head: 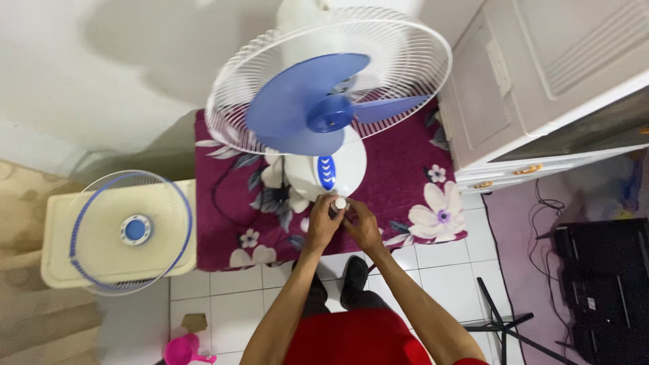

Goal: The person disassembles a tabletop electric fan by removing the front grille, fan blades, rear grille, and motor housing. They use a screwdriver to loosen screws and separate components, placing them on a nearby surface.

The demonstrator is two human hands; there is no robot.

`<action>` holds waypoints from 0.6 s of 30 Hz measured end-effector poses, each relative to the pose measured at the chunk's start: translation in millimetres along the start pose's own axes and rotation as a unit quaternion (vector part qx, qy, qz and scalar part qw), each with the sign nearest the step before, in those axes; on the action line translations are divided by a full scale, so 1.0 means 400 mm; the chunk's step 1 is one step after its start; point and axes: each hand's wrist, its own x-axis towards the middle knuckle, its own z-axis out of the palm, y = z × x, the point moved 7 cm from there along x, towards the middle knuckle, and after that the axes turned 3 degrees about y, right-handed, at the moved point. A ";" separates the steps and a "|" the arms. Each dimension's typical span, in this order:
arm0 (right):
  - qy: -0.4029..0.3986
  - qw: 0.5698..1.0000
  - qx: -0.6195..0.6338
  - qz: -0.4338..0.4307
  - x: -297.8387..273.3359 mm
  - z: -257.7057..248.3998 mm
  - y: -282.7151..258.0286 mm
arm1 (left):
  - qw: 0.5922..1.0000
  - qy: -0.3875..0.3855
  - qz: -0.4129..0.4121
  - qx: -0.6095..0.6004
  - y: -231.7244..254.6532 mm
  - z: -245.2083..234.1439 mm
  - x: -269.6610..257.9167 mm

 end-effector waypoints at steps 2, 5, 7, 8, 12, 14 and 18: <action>0.036 0.999 0.010 -0.013 0.011 -0.050 0.031 | 1.000 -0.014 0.004 0.000 0.012 0.065 0.008; 0.045 0.995 -0.020 0.084 0.038 -0.101 0.128 | 0.999 -0.040 -0.027 0.003 0.001 0.164 0.027; 0.075 0.994 -0.063 0.047 0.054 -0.147 0.156 | 0.997 -0.062 -0.045 0.013 -0.010 0.229 0.034; 0.090 0.992 -0.084 0.028 0.060 -0.166 0.168 | 0.996 -0.073 -0.054 0.018 -0.018 0.260 0.035; 0.088 0.984 -0.146 0.054 0.086 -0.208 0.225 | 0.998 -0.055 -0.030 0.027 -0.037 0.347 0.050; 0.073 0.977 -0.173 0.099 0.090 -0.219 0.252 | 0.998 -0.050 -0.034 0.036 -0.049 0.380 0.052; 0.070 0.969 -0.209 0.113 0.083 -0.230 0.268 | 0.994 -0.069 -0.050 0.062 -0.077 0.414 0.038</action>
